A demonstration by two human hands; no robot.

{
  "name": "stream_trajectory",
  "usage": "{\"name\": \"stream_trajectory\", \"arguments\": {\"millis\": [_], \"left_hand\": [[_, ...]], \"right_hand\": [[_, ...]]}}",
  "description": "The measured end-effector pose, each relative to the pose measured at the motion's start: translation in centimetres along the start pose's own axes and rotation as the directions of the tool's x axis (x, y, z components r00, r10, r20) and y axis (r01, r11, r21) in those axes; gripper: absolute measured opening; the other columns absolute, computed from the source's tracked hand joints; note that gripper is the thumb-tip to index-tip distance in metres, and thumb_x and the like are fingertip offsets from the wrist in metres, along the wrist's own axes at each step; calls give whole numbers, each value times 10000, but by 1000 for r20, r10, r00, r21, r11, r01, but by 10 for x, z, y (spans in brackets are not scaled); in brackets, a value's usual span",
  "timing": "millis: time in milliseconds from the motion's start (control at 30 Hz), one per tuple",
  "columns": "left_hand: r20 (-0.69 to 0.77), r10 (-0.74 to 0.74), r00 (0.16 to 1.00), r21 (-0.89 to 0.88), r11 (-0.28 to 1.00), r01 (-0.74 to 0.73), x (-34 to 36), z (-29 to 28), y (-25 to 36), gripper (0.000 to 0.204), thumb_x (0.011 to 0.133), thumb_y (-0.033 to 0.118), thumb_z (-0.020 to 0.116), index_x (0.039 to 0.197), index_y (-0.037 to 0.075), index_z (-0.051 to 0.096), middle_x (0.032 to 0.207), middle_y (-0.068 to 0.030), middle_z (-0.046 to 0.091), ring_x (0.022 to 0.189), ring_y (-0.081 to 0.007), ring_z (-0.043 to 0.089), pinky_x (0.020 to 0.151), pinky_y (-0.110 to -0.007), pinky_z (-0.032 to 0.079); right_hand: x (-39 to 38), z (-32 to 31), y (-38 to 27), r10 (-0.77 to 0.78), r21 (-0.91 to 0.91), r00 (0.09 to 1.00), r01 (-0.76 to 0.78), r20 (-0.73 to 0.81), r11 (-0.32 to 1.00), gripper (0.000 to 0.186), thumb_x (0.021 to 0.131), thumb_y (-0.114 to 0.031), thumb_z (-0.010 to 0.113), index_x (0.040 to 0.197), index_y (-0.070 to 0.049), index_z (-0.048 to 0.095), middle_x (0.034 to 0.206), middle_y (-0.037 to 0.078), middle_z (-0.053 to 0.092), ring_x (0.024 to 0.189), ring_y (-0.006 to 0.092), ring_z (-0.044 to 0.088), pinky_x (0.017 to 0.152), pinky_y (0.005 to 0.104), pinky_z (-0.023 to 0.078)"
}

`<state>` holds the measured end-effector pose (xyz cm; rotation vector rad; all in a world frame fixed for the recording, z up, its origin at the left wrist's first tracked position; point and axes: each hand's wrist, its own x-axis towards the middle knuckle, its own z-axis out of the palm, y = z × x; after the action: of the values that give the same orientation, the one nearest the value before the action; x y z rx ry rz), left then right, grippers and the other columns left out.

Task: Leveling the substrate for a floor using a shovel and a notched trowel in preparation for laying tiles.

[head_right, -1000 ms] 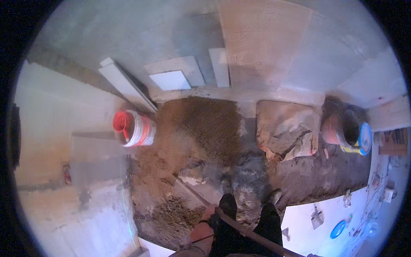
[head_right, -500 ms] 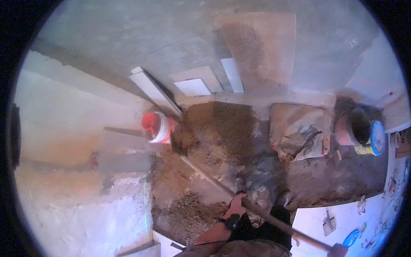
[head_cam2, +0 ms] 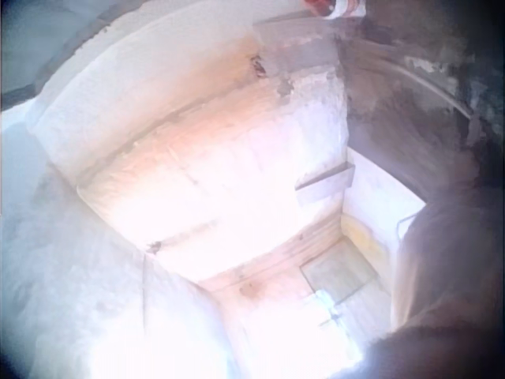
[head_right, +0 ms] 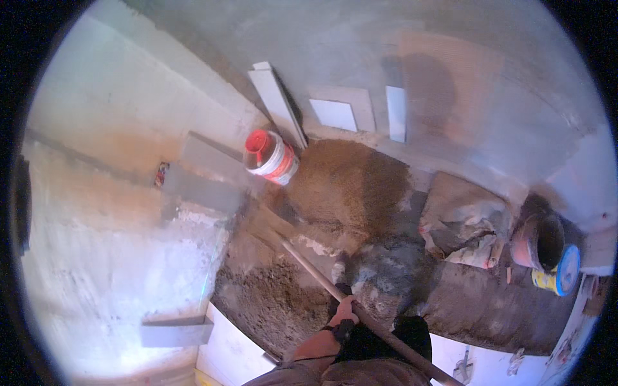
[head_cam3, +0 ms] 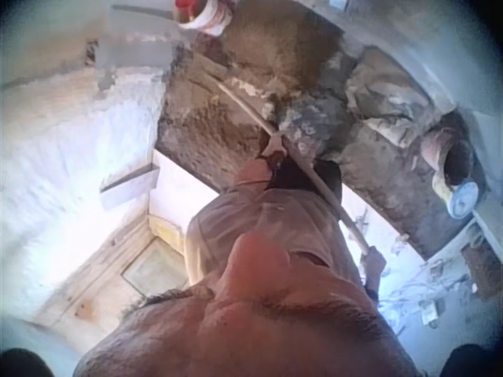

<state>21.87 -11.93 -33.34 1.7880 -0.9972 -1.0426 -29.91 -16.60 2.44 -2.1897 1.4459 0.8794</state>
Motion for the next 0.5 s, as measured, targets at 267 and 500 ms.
{"name": "stream_trajectory", "arguments": {"millis": [267,500], "left_hand": [[242,-65,968,-521,833,186,-7,62,-78,557,424,185,791,916,15,594,907,-151,587,873,-313,582,815,-372,470],[24,-237,971,-495,841,217,47,-142,-137,709,306,248,832,942,29,608,886,-109,594,848,-268,584,764,-356,480]], "right_hand": [[-12,-146,-67,149,-312,989,-148,-20,938,92,749,-195,593,730,-106,585,639,98,609,572,322,610,541,456,491],[73,-216,-308,321,-487,920,-180,223,855,281,766,-327,664,948,-116,631,683,47,618,649,186,626,518,403,487]]}}
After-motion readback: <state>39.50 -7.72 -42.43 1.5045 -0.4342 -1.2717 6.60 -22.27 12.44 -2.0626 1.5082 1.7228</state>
